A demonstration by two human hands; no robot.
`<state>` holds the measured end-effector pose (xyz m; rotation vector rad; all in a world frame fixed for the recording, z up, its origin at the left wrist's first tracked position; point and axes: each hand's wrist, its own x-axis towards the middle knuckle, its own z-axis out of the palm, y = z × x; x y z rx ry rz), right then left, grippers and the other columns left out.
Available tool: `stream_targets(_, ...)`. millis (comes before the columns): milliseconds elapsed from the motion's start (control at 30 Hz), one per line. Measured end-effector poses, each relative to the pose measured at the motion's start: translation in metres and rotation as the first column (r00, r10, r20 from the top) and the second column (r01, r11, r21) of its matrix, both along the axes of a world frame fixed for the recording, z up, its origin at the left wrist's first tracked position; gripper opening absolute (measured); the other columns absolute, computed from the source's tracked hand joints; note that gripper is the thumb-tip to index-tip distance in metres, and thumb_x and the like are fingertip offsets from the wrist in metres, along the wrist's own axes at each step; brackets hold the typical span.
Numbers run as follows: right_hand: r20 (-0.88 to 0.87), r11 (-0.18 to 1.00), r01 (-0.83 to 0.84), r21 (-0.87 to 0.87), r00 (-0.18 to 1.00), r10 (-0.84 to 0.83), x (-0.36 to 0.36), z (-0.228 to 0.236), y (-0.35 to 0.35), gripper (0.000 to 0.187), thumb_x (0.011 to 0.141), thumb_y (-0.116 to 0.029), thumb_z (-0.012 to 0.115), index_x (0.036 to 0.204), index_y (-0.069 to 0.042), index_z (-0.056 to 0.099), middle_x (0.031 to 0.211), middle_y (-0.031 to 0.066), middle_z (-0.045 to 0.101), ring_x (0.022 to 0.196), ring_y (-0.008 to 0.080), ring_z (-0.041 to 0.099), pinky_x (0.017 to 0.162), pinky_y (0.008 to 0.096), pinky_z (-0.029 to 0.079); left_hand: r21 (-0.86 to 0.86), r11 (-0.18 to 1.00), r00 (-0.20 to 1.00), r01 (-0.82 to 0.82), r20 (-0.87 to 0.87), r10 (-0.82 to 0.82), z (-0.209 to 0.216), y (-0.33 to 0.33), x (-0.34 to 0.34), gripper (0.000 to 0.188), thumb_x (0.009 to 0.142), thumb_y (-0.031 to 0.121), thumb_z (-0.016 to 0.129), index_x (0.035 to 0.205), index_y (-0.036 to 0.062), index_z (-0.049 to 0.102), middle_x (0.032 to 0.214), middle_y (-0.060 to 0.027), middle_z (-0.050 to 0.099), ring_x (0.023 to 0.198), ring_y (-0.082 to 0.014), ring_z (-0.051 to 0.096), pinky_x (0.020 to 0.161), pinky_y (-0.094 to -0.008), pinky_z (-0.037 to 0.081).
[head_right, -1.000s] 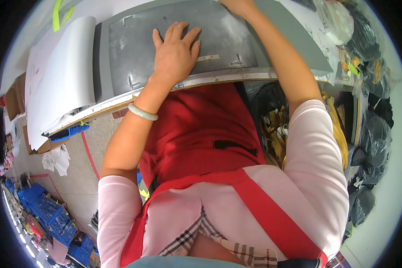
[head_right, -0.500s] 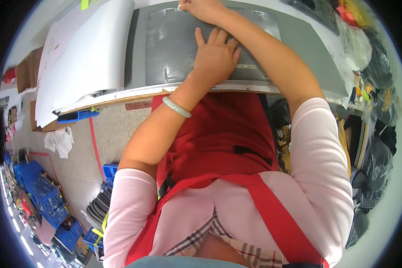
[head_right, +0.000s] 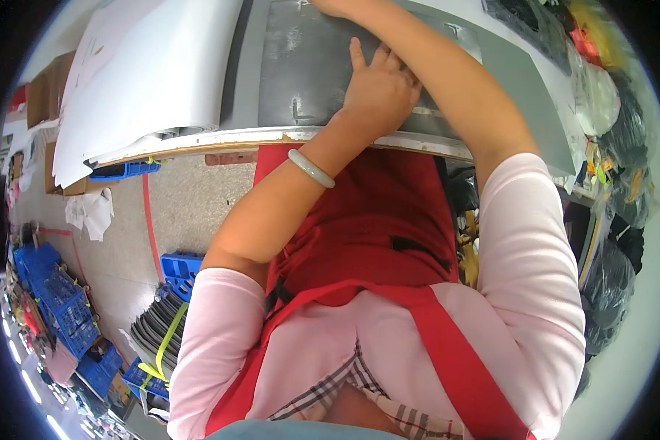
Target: The person repeatedly wipes a large, flat, grey surface with a white cloth. They move the cloth back and forth across the surface, occasionally adjusting their grip or the cloth's position. The task appears to be a repetitive cleaning or polishing action in a workshop environment.
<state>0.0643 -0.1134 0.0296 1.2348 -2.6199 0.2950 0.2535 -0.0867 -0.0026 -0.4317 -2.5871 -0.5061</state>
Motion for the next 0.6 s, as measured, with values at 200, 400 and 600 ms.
stream_targets(200, 0.688, 0.856, 0.315, -0.409, 0.723, 0.063, -0.002, -0.009, 0.002, 0.012, 0.085, -0.006, 0.063, 0.08, 0.001, 0.07, 0.069, 0.0124, 0.069, 0.057, 0.0168, 0.066, 0.051, 0.0337, 0.054, -0.064, 0.998, 0.995, 0.025, 0.103, -0.018, 0.006, -0.001, 0.001, 0.045, 0.102, 0.035, 0.053, 0.137, 0.0077, 0.062, 0.151, -0.0152, 0.048, 0.147, -0.0329, 0.036, 0.112, -0.0784, 0.023)
stream_targets(400, 0.722, 0.942, 0.269, -0.199, 0.69, -0.044, 0.003, 0.007, -0.005, 0.009, 0.084, -0.007, 0.067, 0.081, 0.001, 0.069, 0.07, 0.0119, 0.07, 0.059, 0.0167, 0.067, 0.054, 0.0312, 0.055, 0.021, 1.0, 0.998, 0.021, 0.05, -0.022, 0.003, -0.001, -0.001, 0.05, 0.102, 0.036, 0.054, 0.141, 0.0048, 0.058, 0.15, -0.0171, 0.049, 0.145, -0.0348, 0.038, 0.113, -0.0781, 0.022)
stream_targets(600, 0.825, 0.917, 0.277, -0.287, 0.558, 0.09, 0.085, 0.024, 0.035, 0.011, 0.085, -0.009, 0.07, 0.081, 0.001, 0.07, 0.072, 0.0084, 0.071, 0.058, 0.0152, 0.065, 0.054, 0.0288, 0.054, -0.096, 0.995, 1.0, 0.001, 0.021, 0.001, -0.001, 0.0, 0.002, 0.048, 0.1, 0.034, 0.053, 0.139, 0.0057, 0.059, 0.144, -0.0151, 0.054, 0.141, -0.0361, 0.043, 0.108, -0.0745, 0.03)
